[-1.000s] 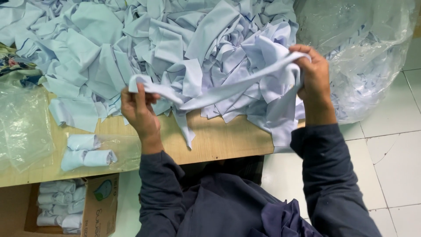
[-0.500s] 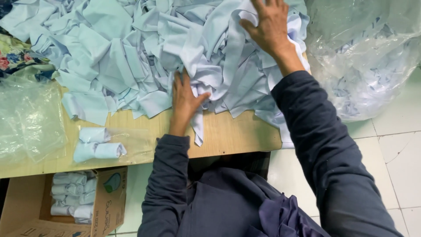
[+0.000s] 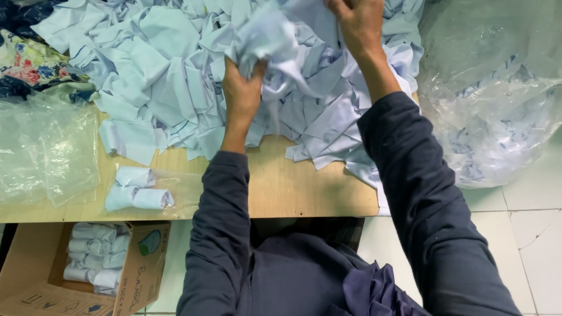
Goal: The person folds light blue fabric pieces on a wooden table, places them into clear plastic bags, and stacks the packaged items into a cardboard box. The process is repeated with multiple fabric pieces.
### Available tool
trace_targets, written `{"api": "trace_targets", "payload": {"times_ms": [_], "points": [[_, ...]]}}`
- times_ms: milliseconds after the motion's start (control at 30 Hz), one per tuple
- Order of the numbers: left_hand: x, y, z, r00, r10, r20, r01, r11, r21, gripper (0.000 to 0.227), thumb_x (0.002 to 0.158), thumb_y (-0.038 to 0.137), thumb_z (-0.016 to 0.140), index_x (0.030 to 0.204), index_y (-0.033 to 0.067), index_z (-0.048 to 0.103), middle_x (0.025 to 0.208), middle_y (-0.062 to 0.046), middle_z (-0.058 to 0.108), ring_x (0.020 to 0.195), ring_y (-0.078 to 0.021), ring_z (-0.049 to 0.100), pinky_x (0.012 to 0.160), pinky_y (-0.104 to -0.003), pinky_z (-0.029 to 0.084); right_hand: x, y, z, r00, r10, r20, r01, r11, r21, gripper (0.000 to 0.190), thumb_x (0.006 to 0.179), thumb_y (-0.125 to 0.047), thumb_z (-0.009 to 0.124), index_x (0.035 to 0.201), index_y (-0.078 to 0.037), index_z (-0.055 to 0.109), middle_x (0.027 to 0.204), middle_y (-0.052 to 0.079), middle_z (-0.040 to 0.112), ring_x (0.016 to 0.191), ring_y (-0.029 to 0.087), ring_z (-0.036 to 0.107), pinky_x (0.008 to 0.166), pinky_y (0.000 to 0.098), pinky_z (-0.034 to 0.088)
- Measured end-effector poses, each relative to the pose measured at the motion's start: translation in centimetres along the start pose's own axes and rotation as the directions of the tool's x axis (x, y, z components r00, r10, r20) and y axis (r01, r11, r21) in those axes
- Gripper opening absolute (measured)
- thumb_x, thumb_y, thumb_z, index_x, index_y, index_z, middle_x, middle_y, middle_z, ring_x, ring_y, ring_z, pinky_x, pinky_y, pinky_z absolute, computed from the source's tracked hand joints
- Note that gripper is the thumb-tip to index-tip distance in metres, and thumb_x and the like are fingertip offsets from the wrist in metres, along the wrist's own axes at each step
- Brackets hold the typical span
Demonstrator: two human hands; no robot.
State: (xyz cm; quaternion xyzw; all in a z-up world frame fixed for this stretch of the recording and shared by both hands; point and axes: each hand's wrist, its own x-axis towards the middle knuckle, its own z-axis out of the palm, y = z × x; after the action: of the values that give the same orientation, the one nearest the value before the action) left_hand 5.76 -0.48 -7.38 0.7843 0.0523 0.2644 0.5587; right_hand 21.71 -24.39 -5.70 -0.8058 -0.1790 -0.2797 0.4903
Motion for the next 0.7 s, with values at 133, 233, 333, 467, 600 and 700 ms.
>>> {"api": "trace_targets", "payload": {"times_ms": [133,233,333,467,600,700], "points": [[3.9,1.1,1.0,0.997,0.014,0.076,-0.019,0.998,0.062,0.064,0.092,0.047,0.071,0.132,0.0025,0.047,0.126,-0.02,0.063,0.119,-0.0409,0.062,0.096,-0.046,0.053,0.5,-4.2,-2.1,0.999,0.026,0.041,-0.035,0.968,0.25,0.04,0.096,-0.01,0.086,0.078,-0.015,0.051,0.075,-0.005,0.051,0.068,0.008,0.044,0.06,0.0294,0.037],[3.6,1.3,1.5,0.96,-0.148,0.239,-0.056,0.733,0.678,0.051,0.097,0.052,0.061,0.111,0.004,0.067,0.11,-0.019,0.066,0.108,-0.0435,0.06,0.091,-0.067,0.039,-1.0,-5.7,-3.3,0.99,0.064,0.125,-0.125,0.803,0.583,0.047,0.098,0.001,0.079,0.078,-0.02,0.041,0.076,-0.008,0.037,0.071,0.007,0.035,0.067,0.0278,0.034],[0.2,3.4,1.7,0.959,0.008,0.285,-0.067,0.978,0.196,0.037,0.096,0.04,0.06,0.108,0.0097,0.079,0.102,-0.005,0.082,0.091,-0.0172,0.078,0.078,-0.03,0.059,-4.3,-6.9,-3.5,0.966,0.151,0.209,-0.233,0.861,0.452,0.044,0.094,-0.025,0.091,0.078,-0.018,0.05,0.073,-0.006,0.048,0.066,0.006,0.046,0.062,0.0223,0.042],[-3.5,1.4,4.4,0.875,-0.248,0.415,0.388,0.872,-0.298,0.082,0.089,0.06,0.062,0.151,0.0098,0.043,0.132,-0.019,0.064,0.118,-0.0258,0.066,0.092,-0.038,0.06,-10.8,-6.6,-1.4,0.87,0.12,0.479,-0.3,0.899,0.32,0.03,0.083,-0.015,0.09,0.089,-0.01,0.062,0.105,0.008,0.064,0.095,0.019,0.061,0.08,0.0291,0.054],[-5.1,-8.1,6.7,0.941,-0.305,0.149,0.318,0.639,-0.7,0.027,0.099,0.019,0.071,0.119,0.0004,0.067,0.104,-0.014,0.071,0.094,-0.0201,0.066,0.08,-0.034,0.059,-15.2,-6.3,-1.1,0.853,0.187,0.488,-0.426,0.788,0.444,0.031,0.077,-0.015,0.095,0.084,-0.005,0.066,0.113,0.011,0.067,0.103,0.019,0.063,0.078,0.0285,0.056],[-7.6,-8.9,4.2,0.949,-0.309,-0.063,0.177,0.687,-0.705,0.031,0.098,0.008,0.072,0.126,-0.0033,0.065,0.122,-0.02,0.065,0.115,-0.0229,0.057,0.101,-0.043,0.049,-15.1,-2.1,-2.2,0.87,0.405,0.282,-0.492,0.673,0.552,0.021,0.091,-0.02,0.085,0.095,-0.009,0.067,0.084,-0.003,0.06,0.081,0.007,0.061,0.067,0.0211,0.055]]}}
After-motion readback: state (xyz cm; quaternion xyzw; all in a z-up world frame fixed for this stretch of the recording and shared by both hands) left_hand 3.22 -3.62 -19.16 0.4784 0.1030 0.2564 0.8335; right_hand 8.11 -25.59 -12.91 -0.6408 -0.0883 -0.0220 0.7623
